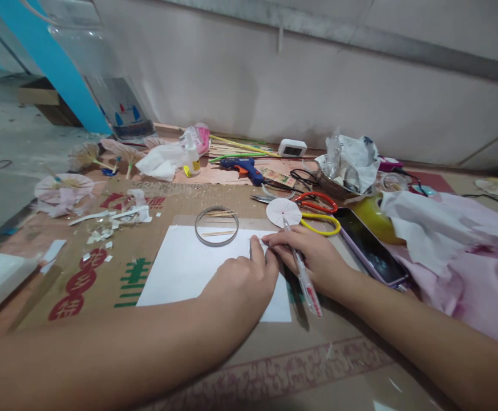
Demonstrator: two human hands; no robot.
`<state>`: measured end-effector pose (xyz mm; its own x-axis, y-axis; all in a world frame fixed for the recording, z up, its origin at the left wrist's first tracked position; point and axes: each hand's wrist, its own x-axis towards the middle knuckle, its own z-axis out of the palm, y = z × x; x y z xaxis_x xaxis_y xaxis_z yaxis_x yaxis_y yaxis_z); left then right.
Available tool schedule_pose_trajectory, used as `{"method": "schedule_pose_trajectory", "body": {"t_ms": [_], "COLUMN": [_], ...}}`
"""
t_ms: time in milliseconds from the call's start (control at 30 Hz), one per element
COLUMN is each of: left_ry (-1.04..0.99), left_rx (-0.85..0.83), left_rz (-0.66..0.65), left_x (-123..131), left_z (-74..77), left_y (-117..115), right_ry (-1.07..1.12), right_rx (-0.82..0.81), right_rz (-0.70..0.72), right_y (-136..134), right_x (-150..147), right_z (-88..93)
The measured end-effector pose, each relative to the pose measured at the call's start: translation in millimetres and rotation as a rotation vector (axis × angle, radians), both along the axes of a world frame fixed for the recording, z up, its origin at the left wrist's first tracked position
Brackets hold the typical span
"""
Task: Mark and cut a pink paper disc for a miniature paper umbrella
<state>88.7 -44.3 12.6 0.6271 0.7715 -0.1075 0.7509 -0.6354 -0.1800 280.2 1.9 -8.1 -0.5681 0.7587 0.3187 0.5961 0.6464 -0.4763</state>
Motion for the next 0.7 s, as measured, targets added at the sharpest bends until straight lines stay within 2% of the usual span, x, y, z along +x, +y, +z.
{"method": "schedule_pose_trajectory", "body": {"t_ms": [300, 500, 600, 700], "left_ry": [0.024, 0.064, 0.103, 0.129], "left_rx": [-0.009, -0.035, -0.074, -0.096], "left_rz": [-0.019, -0.06, -0.059, -0.061], "left_x": [3, 0, 0, 0], "left_z": [1.0, 3.7, 8.0, 11.2], "left_y": [1, 5, 6, 6], "right_ry": [0.024, 0.077, 0.249, 0.616], "right_rx": [0.025, -0.037, -0.161, -0.372], "right_rz": [0.032, -0.004, -0.085, -0.157], "right_y": [1, 1, -1, -2], "right_x": [-2, 0, -1, 0], "right_z": [1.3, -1.2, -1.6, -3.4]}}
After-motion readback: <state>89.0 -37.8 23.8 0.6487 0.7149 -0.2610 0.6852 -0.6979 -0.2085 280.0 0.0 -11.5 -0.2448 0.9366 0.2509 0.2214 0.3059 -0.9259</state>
